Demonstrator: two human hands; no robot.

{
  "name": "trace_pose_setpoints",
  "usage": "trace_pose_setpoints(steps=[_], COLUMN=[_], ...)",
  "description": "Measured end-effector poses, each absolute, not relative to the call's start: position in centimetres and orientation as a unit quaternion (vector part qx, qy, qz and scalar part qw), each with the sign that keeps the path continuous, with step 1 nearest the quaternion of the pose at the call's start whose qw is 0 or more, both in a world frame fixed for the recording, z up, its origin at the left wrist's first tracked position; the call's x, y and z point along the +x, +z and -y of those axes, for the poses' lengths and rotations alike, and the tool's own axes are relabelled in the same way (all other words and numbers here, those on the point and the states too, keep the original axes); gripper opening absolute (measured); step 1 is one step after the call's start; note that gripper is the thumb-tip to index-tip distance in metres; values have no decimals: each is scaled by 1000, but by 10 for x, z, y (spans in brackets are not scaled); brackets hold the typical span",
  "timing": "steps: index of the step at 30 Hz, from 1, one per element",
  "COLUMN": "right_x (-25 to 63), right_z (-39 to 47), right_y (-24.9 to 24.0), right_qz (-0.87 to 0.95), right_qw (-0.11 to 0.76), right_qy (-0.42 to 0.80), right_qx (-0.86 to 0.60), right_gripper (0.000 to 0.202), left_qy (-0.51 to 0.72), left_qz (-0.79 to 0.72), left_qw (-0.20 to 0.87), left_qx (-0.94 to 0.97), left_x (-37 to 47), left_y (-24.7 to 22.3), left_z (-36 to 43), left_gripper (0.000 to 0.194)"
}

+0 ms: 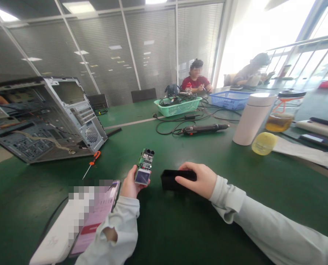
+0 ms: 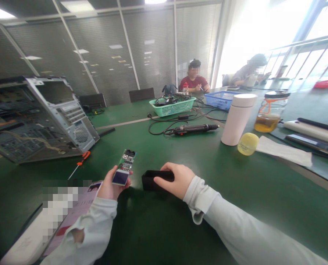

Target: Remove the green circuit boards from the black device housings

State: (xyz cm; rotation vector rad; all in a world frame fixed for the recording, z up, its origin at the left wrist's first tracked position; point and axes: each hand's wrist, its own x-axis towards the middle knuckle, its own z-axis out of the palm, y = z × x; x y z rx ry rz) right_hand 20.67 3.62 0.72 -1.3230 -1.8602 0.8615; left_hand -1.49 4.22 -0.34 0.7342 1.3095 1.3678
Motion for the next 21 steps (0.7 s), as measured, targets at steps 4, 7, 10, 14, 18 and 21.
trace_pose_setpoints(steps=[4,7,10,14,18,21], right_x=[207,203,199,200,202,201], right_z=[-45,-47,-44,-39,-39,-38], right_y=[12,16,20,23,23,22], right_qz=[595,521,452,325,210,211], right_qw=[356,318,273,252,233,226], right_qy=[494,596,688,803,869,869], right_qx=[-525,-522,-497,-432,-384,-387], right_gripper=[35,43,53,55,52,52], left_qy=[563,550,531,507,500,507], left_qz=[-523,-517,-518,-526,-527,-522], left_qw=[557,568,576,581,575,561], left_qx=[315,329,343,358,376,396], left_x=[-11,-10,-11,-11,-11,-11], left_y=[-2,-5,-11,-16,-14,-10], left_z=[-40,-40,-44,-49,-45,-39], left_gripper=[40,39,39,38,38,38])
